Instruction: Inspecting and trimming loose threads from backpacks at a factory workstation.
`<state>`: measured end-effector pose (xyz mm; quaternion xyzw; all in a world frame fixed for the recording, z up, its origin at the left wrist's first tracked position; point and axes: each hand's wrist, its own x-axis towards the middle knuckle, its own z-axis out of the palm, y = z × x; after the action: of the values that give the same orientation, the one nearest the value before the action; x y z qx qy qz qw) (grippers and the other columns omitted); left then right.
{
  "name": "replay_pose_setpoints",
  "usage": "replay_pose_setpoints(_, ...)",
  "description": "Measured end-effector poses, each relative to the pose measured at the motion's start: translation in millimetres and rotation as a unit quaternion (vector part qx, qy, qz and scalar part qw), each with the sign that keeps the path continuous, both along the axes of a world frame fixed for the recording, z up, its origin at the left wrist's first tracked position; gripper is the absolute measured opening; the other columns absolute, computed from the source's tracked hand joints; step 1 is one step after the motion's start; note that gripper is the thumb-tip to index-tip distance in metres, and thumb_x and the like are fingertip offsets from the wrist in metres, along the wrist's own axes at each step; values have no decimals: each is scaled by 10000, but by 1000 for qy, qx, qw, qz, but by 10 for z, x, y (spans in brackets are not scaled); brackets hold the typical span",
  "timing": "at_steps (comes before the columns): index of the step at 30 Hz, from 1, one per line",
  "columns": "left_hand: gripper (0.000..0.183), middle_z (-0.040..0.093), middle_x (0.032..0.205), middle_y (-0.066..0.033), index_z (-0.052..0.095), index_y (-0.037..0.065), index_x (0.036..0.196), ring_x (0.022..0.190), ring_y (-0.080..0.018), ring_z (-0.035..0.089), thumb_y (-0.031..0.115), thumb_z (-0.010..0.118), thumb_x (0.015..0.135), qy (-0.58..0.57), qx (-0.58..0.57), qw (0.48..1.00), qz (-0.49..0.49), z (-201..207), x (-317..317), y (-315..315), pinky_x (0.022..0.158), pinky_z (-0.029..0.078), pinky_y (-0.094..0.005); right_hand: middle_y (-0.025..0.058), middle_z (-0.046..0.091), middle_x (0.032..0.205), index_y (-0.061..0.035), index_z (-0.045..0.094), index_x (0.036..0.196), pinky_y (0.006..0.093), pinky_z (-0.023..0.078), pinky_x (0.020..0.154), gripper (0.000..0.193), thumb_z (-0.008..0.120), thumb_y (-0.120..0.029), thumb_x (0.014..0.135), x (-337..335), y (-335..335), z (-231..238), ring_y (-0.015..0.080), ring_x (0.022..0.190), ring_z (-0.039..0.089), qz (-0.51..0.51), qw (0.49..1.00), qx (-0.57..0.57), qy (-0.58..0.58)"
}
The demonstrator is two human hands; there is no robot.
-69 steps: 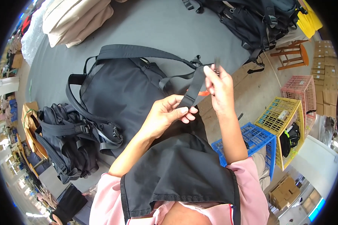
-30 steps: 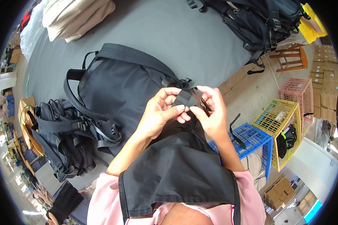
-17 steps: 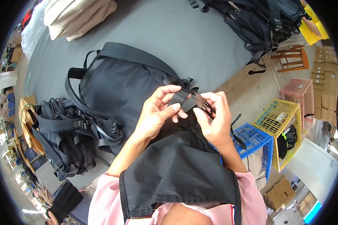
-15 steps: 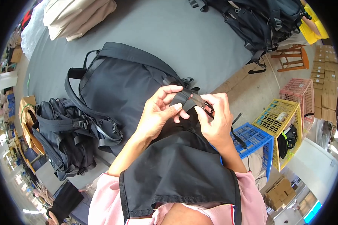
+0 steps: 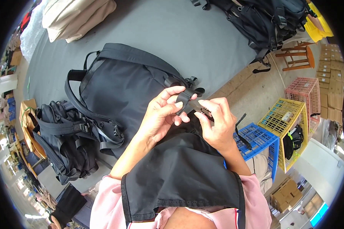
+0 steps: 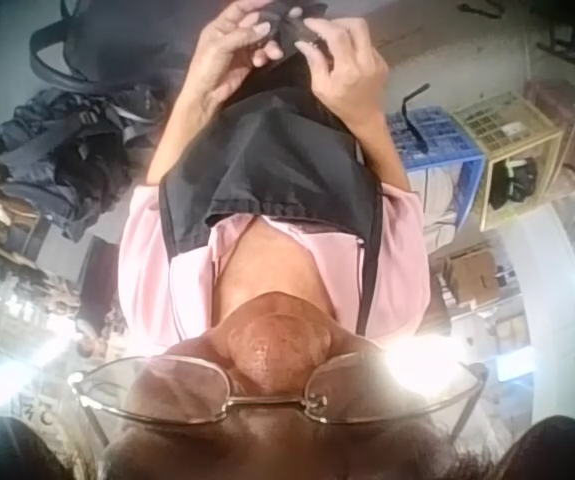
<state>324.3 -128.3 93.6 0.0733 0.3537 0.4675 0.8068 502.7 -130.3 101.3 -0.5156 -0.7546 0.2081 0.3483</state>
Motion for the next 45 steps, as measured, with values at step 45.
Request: replay_pose_setpoints(45, 203, 556, 622, 28, 566, 99, 698, 534, -38, 507, 187, 668, 850, 186, 9, 982, 29, -45, -175, 106, 509, 387, -169, 75, 552, 783, -54, 592, 977, 305, 463, 551, 263, 696, -58, 736, -106, 64, 62, 202, 623, 575, 20, 995, -75, 64)
